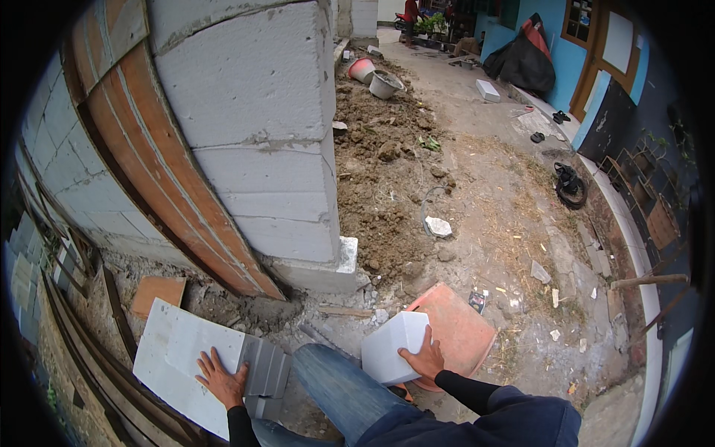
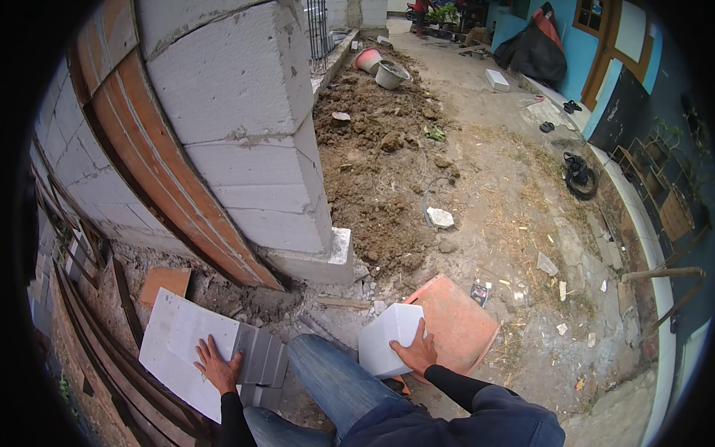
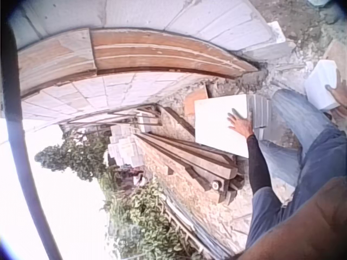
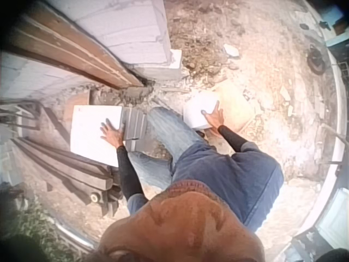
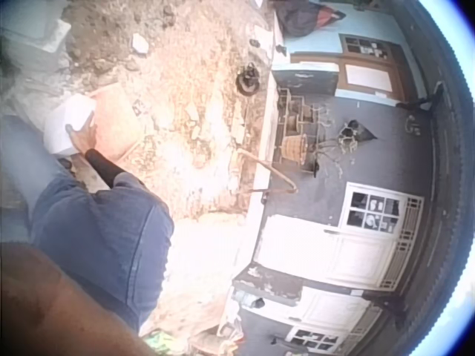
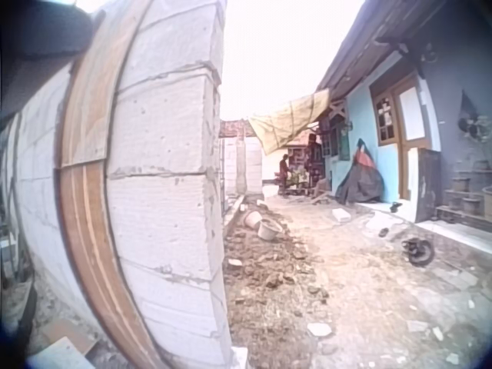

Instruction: The person saws a concrete block using a hand saw and then moves the separated pieces to stack them together on a wall.

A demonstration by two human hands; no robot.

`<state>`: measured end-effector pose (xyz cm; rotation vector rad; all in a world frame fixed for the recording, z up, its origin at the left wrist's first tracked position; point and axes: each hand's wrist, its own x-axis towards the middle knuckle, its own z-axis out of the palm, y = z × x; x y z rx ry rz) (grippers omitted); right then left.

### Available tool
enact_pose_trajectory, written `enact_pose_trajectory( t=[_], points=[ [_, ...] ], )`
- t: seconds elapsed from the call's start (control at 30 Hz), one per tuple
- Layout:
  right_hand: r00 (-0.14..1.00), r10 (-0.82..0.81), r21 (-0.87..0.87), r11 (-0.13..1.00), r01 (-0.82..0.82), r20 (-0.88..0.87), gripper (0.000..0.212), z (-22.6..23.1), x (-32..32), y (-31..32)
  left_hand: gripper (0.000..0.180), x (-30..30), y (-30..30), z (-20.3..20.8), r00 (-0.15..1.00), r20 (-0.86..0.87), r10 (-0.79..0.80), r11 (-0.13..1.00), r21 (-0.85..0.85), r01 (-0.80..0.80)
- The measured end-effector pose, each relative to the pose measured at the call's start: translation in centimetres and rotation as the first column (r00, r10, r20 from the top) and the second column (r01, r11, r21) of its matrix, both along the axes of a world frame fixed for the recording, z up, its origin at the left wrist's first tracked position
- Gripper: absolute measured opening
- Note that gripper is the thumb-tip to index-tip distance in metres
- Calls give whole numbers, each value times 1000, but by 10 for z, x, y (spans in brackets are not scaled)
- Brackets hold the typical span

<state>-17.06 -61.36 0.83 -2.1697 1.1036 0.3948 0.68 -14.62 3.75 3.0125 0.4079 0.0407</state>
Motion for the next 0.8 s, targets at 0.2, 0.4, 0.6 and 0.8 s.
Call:
enact_pose_trajectory(
  t=[0.2,0.4,0.6,0.8],
  points=[
    [1000,2,-4,1000,-2,-1,125,2,0,0,110,0,0,0,1000,0,0,1000,-1,0],
    [1000,3,-1,1000,-3,-1,125,3,1,0,111,0,2,-3,1000,15,-6,1000,1,6],
    [1000,8,-14,1000,-8,-15,125,2,3,-1,114,0,2,-2,1000,3,2,1000,-14,-2],
    [996,73,-35,997,-75,-43,125,-3,17,-11,117,0,1,-3,1000,5,-1,1000,-1,1]
  ],
)
